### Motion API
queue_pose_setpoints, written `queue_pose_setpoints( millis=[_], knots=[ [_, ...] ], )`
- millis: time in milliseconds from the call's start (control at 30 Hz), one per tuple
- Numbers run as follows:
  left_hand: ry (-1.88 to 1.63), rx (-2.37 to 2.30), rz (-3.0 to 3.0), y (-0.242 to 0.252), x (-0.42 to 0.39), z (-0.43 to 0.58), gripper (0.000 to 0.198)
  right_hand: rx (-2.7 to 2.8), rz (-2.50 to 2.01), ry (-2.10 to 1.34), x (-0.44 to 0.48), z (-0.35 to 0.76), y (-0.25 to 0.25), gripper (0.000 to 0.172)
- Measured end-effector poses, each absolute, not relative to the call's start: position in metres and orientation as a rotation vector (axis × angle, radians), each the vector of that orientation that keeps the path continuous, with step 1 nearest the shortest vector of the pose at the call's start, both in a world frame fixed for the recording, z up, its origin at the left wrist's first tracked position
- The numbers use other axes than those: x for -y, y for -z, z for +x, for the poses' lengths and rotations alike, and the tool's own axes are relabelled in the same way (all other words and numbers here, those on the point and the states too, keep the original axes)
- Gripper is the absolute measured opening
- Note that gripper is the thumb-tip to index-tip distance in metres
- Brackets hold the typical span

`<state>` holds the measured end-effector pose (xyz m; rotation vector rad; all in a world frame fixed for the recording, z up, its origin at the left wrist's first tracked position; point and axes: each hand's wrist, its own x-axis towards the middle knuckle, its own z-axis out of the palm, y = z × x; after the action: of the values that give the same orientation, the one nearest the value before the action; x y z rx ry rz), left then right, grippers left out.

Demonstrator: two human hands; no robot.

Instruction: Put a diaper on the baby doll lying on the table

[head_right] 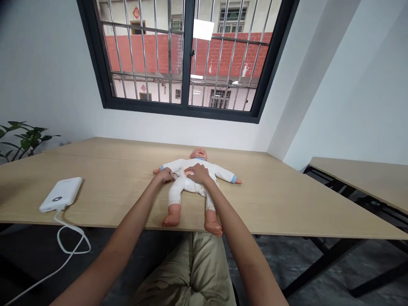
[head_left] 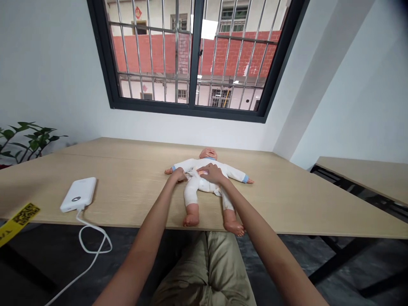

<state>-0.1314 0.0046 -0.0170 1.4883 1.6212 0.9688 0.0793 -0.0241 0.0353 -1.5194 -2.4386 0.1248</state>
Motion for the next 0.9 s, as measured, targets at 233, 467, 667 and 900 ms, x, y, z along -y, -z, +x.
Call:
queue_pose_setpoints(
  millis=[233, 467, 667, 900],
  knots=[
    [-1.153, -1.502, 1.275, -0.002, 0.001, -0.132, 0.024, 2.79, -1.267, 0.278, 0.028, 0.047, -0.046, 0.056],
    [-1.327, -1.149, 1.122, -0.015, 0.006, -0.135, 0.025, 2.755, -1.514, 0.169, 0.018, 0.035, -0.041, 0.04],
    [-1.318, -0.919, 1.168, -0.013, 0.01, -0.117, 0.036, 2.499, -1.466, -0.003, 0.013, 0.039, -0.024, 0.034],
    [-1.365, -0.74, 1.324, 0.007, -0.001, -0.092, 0.044, 2.129, -1.254, -0.276, 0.001, 0.048, -0.011, 0.022]
  ],
)
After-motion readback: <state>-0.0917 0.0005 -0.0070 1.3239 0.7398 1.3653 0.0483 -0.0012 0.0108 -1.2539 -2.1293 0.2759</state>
